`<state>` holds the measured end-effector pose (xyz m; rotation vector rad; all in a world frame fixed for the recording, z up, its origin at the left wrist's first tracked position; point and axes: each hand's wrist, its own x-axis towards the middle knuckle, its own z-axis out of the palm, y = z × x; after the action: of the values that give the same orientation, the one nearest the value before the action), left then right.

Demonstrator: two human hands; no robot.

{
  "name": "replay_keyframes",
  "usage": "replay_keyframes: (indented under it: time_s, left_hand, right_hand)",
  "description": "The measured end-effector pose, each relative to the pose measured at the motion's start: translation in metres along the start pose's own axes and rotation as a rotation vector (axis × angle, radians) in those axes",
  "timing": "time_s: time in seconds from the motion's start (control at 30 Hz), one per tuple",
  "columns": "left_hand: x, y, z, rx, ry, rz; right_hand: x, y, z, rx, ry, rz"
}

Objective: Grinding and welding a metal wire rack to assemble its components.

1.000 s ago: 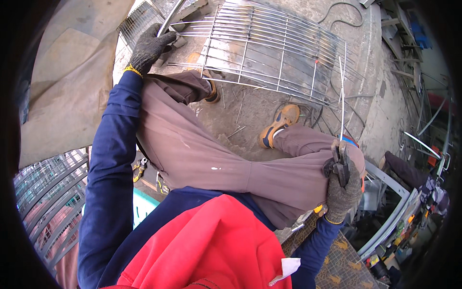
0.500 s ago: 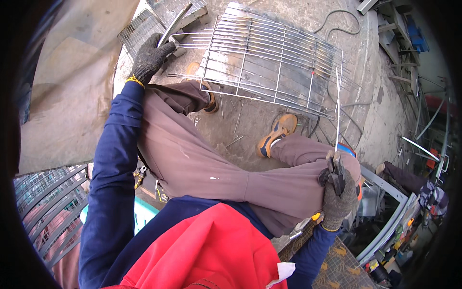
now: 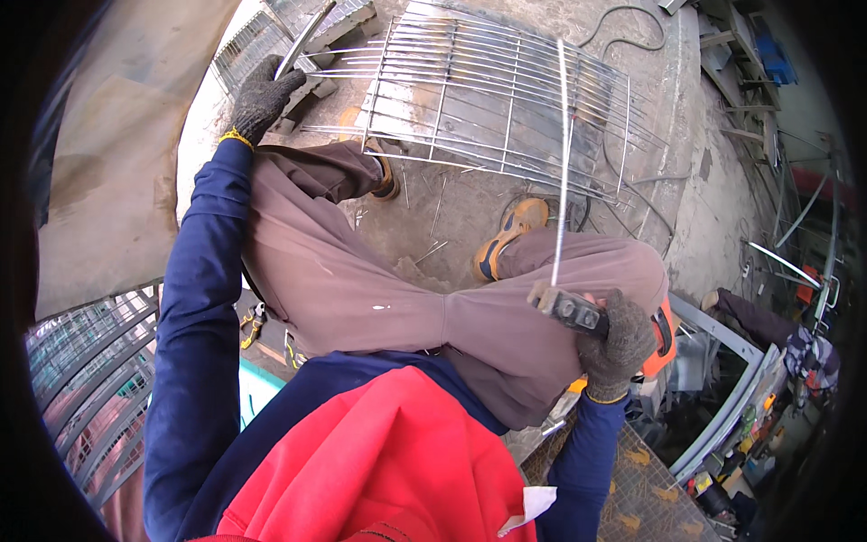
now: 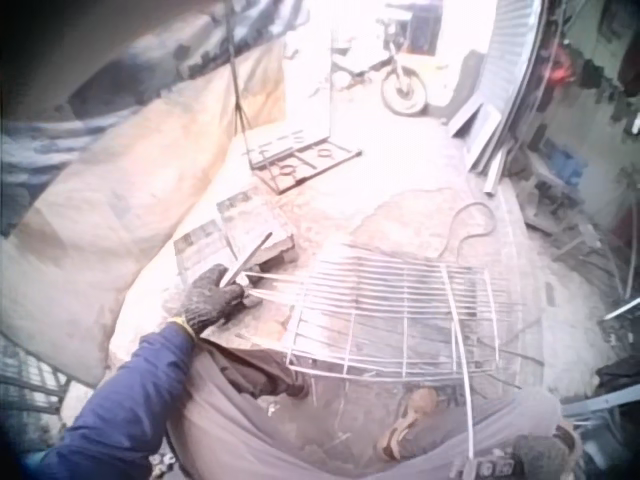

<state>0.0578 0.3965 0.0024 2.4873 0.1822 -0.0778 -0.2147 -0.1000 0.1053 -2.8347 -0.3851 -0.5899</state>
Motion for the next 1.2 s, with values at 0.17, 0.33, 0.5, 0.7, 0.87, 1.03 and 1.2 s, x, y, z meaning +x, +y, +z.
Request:
replay_keyframes:
  time_s: [0.17,0.33,0.5,0.7,0.87,1.03,1.2]
  left_hand:
    - [0.018,-0.034,0.011,-0.007,0.157,0.093]
    - [0.018,-0.016,0.009,0.056,0.112,0.032]
    - [0.015,-0.009,0.007,0.062,0.057,-0.001]
    - [0.014,-0.015,0.007,0.034,0.028,-0.013]
    - [0.018,-0.022,0.008,0.058,0.094,-0.022]
    - [0.017,-0.020,0.007,0.090,0.083,0.023]
    - [0.020,-0.024,0.008,0.066,0.078,0.004]
  right_hand:
    - [0.028,-0.016,0.008,0.024,-0.236,-0.142]
    - [0.048,-0.026,0.017,-0.029,-0.385,-0.203]
    - [0.049,-0.028,0.018,-0.045,-0.404,-0.158]
    - [0.045,-0.017,0.015,-0.008,-0.393,-0.093]
    - [0.047,-0.016,0.008,0.015,-0.462,-0.076]
    - [0.047,-0.014,0.007,-0.010,-0.438,-0.135]
    - [0.045,-0.016,0.007,-0.050,-0.438,-0.126]
